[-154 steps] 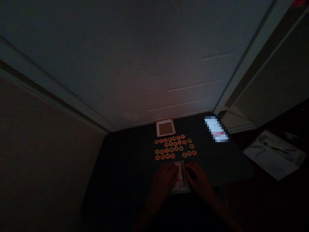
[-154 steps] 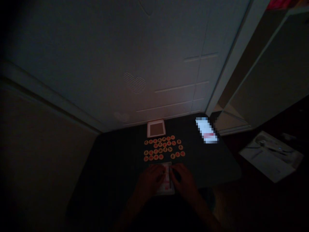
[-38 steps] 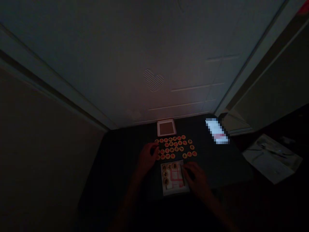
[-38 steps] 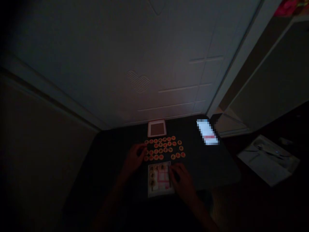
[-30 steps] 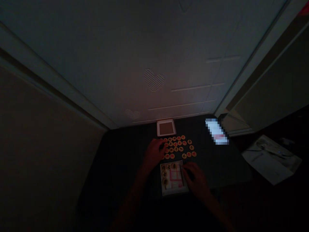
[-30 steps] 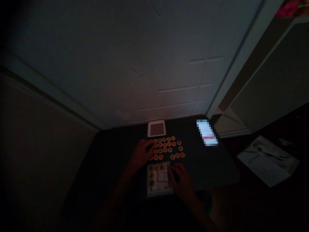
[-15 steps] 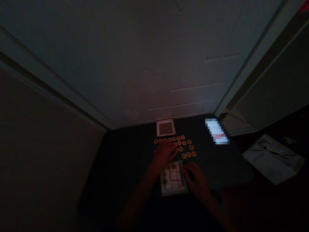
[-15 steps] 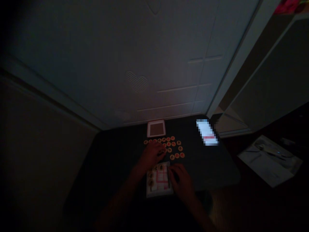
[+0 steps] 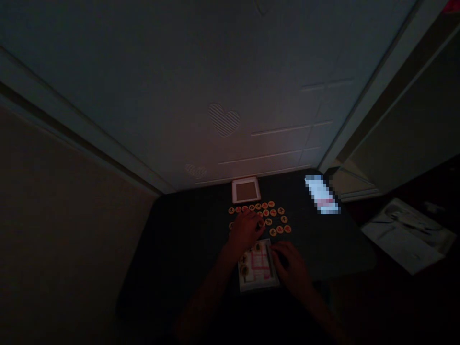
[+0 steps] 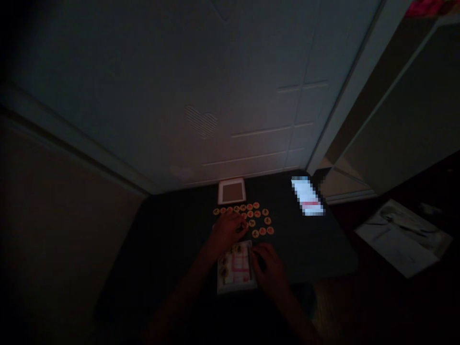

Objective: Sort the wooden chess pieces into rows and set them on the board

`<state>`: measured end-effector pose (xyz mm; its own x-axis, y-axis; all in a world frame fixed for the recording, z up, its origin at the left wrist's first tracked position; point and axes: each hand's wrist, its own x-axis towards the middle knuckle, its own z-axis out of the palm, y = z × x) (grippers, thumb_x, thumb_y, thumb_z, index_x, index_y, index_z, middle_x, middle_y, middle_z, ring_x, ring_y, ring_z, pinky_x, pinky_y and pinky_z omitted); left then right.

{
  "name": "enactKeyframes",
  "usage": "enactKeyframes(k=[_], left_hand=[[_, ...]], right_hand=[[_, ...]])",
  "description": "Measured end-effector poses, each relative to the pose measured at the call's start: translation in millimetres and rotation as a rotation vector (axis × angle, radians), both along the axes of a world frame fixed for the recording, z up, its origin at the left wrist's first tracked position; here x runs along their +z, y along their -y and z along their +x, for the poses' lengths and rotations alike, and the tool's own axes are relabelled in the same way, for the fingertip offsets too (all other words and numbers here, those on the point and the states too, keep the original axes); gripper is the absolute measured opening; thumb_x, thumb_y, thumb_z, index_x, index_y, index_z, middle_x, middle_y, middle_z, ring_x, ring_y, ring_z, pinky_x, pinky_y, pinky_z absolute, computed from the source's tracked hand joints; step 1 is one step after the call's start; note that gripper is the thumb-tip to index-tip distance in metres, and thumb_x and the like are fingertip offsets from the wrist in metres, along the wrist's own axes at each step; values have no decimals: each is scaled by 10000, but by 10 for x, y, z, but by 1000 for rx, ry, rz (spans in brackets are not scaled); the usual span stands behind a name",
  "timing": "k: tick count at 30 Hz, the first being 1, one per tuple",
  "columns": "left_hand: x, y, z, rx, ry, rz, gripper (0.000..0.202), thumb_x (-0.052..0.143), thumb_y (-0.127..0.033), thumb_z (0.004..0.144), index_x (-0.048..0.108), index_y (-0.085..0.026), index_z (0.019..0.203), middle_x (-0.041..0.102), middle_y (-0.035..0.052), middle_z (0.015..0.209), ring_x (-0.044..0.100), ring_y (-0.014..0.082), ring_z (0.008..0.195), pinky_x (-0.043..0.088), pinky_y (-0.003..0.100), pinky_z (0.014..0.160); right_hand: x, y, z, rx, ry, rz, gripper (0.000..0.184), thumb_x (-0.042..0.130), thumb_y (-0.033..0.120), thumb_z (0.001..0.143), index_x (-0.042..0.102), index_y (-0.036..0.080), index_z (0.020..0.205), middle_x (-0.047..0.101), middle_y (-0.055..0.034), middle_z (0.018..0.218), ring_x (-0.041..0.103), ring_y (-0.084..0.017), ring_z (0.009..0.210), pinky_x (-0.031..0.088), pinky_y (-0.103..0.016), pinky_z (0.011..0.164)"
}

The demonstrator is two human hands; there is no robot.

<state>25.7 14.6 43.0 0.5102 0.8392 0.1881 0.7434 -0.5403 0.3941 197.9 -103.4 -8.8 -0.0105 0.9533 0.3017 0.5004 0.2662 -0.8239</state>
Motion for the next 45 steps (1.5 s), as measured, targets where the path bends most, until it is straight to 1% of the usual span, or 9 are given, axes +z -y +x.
enactKeyframes(k=[7,12,19,24,28,30,33,39,45], left_hand=[[65,30,2,7,18,-19,99,698,-152,797,666,-241,826,716,36,904,645,248,943,459,447,990],[164,130,-172,39,107,-21,77,700,-199,817,657,-246,861,708,34,943,652,242,973,489,414,940],[213,458,-550,97,266,-75,98,666,-194,845,615,-239,915,684,27,1022,658,198,977,526,351,878],[187,716,-679,131,356,-135,125,645,-161,841,611,-237,934,659,36,1040,646,199,1010,529,359,910],[153,873,-659,130,398,-207,174,658,-146,825,604,-242,959,657,25,1018,642,197,994,526,361,905],[142,933,-621,122,435,-244,187,666,-148,827,602,-243,975,657,25,1023,643,191,974,529,343,878],[136,1003,-549,104,512,-289,161,679,-161,840,599,-239,956,660,26,1026,645,180,957,529,319,854],[157,1082,-426,84,617,-312,115,702,-192,849,603,-234,890,676,25,1006,664,174,931,538,304,827],[163,1122,-428,72,662,-364,81,691,-231,880,610,-236,887,677,37,1022,657,186,964,534,324,858]], right_hand=[[14,4,-2,-1,9,-18,190,542,282,982,709,238,1061,701,-85,1012,699,-214,920,594,-330,818],[-2,5,10,-2,13,-18,190,551,284,976,715,242,1064,705,-83,1013,700,-215,923,592,-331,821],[30,6,5,0,4,-20,185,551,281,970,711,238,1052,706,-85,1008,701,-217,923,590,-337,838],[31,3,10,-21,9,-8,185,562,295,961,723,235,1029,719,-85,989,701,-218,896,594,-340,814],[71,31,14,-52,1,7,192,564,311,961,727,237,1028,716,-88,983,688,-234,918,580,-376,841],[131,58,-6,-66,-18,-2,188,565,316,963,724,236,1024,715,-89,980,684,-236,918,573,-375,838],[268,92,-77,-31,-71,-42,181,569,330,964,709,231,1020,718,-84,968,688,-222,882,568,-333,791],[514,75,-262,132,-175,-251,192,609,390,947,687,229,1016,733,-32,861,684,-185,761,551,-275,691],[526,49,-309,159,-308,-378,213,649,432,920,664,220,909,706,-2,803,669,-169,738,534,-261,684]])
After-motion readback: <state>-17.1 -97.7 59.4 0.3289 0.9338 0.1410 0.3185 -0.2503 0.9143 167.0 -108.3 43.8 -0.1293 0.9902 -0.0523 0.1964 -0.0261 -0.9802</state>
